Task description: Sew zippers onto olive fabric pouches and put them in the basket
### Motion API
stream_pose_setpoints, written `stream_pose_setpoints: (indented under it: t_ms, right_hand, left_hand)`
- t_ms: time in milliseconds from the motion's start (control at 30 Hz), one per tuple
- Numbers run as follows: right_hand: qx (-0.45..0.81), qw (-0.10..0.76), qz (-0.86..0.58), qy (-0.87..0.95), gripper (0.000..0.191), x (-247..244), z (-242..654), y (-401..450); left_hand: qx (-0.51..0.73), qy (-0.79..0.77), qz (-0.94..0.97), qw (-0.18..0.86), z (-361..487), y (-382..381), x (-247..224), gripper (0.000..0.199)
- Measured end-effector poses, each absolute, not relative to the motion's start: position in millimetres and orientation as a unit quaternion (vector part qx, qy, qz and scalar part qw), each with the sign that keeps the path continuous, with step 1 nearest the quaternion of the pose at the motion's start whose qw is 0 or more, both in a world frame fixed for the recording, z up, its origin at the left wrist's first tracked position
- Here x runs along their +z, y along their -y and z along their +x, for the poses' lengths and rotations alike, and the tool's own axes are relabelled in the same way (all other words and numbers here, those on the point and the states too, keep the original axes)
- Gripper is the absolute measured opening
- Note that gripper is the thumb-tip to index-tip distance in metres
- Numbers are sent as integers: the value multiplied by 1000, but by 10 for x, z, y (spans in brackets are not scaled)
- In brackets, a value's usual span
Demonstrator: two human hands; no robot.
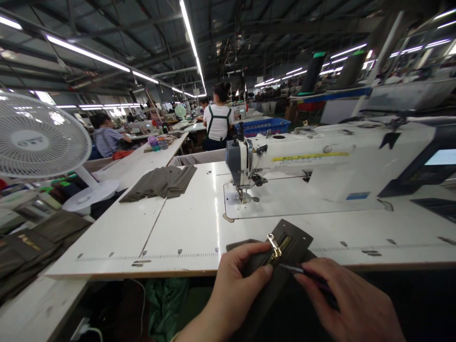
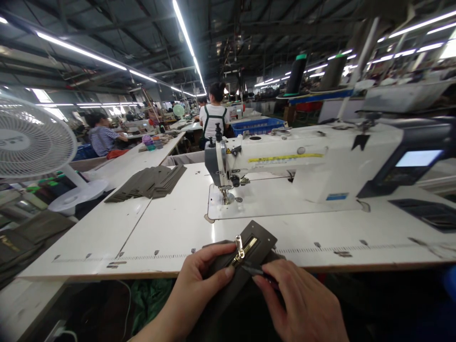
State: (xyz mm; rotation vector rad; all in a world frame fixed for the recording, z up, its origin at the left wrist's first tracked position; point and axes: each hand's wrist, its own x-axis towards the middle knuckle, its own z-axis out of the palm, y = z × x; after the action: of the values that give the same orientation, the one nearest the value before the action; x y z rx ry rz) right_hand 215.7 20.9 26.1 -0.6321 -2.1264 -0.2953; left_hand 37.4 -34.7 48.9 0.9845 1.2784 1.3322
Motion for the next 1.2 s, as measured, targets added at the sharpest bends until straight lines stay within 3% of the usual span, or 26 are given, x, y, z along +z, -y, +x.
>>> stream_pose_setpoints:
  t_ms: [200,733,1000,1200]
  right_hand:
    - [-149,431,-219,863,10,288,2196,-278]
    - [-60,415,-188,888,8,299,2326,-406]
    - [-74,418,-214,880,13,283,2326,-396]
    - [-113,423,-225,871,9,319,2257,-328]
  left_hand:
    - [560,-481,338,583,363,325,393,49]
    - [534,-438,322,648,375,339,510,51]
    - [546,-461,309,628,324,326,485,56]
    - [565,-505,350,551,363,344,465,51]
